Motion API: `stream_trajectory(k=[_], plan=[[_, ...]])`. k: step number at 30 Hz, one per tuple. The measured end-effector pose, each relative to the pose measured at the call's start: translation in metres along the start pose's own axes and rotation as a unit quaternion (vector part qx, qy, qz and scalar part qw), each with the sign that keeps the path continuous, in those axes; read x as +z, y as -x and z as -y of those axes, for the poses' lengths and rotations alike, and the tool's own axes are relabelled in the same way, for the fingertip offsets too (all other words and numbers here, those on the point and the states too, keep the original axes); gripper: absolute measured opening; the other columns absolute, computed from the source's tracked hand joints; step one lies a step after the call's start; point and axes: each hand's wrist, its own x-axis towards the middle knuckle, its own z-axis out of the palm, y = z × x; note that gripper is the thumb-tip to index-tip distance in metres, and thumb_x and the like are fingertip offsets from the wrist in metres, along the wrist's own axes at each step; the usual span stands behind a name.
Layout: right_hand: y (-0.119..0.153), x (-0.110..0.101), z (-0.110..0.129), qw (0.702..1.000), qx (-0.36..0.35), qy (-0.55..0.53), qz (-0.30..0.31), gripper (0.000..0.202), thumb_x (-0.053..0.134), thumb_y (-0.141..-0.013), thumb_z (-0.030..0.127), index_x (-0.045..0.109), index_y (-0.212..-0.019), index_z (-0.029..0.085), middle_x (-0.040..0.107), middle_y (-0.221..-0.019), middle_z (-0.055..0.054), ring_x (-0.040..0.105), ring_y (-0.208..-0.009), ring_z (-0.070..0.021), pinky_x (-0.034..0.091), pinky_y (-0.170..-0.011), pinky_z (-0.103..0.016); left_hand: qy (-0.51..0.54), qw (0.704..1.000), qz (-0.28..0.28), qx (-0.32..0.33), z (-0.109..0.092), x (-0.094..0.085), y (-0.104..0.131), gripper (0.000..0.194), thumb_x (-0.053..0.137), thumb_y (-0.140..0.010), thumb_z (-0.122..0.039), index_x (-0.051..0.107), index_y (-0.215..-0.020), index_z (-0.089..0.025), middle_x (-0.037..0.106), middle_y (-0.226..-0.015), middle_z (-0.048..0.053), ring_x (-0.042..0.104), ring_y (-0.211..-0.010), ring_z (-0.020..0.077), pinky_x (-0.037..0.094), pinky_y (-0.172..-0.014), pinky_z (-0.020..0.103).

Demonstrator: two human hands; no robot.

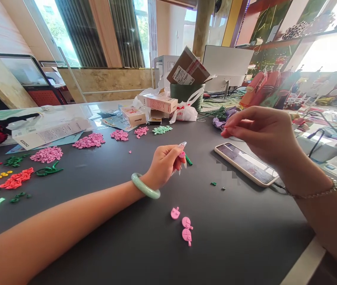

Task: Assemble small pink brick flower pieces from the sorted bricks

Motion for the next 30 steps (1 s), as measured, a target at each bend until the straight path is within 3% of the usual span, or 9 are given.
stream_trajectory(k=[10,17,21,30], plan=[[0.014,0.009,0.0,0.994,-0.049,-0.05,-0.084,0.023,0.071,-0.067,0.0,0.075,-0.068,0.024,0.068,-0.066,0.002,0.065,-0.064,-0.0132,0.059,-0.064,-0.033,0.011,1.0,0.008,0.005,0.003,0.0,-0.002,0.045,0.049,-0.091,-0.036,0.053,-0.051,-0.016,0.045,-0.044,-0.001,0.037,-0.04,0.0059,0.026,-0.041,0.022],[0.013,0.013,0.008,0.971,-0.122,-0.041,-0.2,0.021,0.071,-0.062,0.005,0.068,-0.064,0.025,0.062,-0.063,0.003,0.06,-0.063,-0.0142,0.053,-0.063,-0.037,0.006,1.0,0.004,-0.013,0.002,0.0,-0.002,0.045,0.052,-0.09,-0.04,0.054,-0.051,-0.016,0.045,-0.043,-0.001,0.035,-0.039,0.0053,0.025,-0.041,0.022],[0.014,0.012,0.01,0.978,-0.108,-0.016,-0.177,0.02,0.069,-0.062,0.007,0.063,-0.061,0.027,0.059,-0.062,0.003,0.057,-0.061,-0.0139,0.051,-0.064,-0.038,0.005,1.0,0.001,-0.013,0.002,0.0,-0.002,0.044,0.054,-0.088,-0.041,0.054,-0.052,-0.016,0.045,-0.043,-0.001,0.035,-0.039,0.0052,0.025,-0.041,0.021],[0.019,0.022,0.013,0.985,-0.049,-0.053,-0.156,0.021,0.064,-0.059,0.004,0.068,-0.063,0.024,0.059,-0.065,0.002,0.053,-0.063,-0.0129,0.041,-0.059,-0.034,-0.002,1.0,0.01,0.011,0.003,-0.001,-0.003,0.045,0.054,-0.087,-0.044,0.054,-0.051,-0.017,0.045,-0.043,-0.001,0.038,-0.04,0.0062,0.027,-0.041,0.022]])
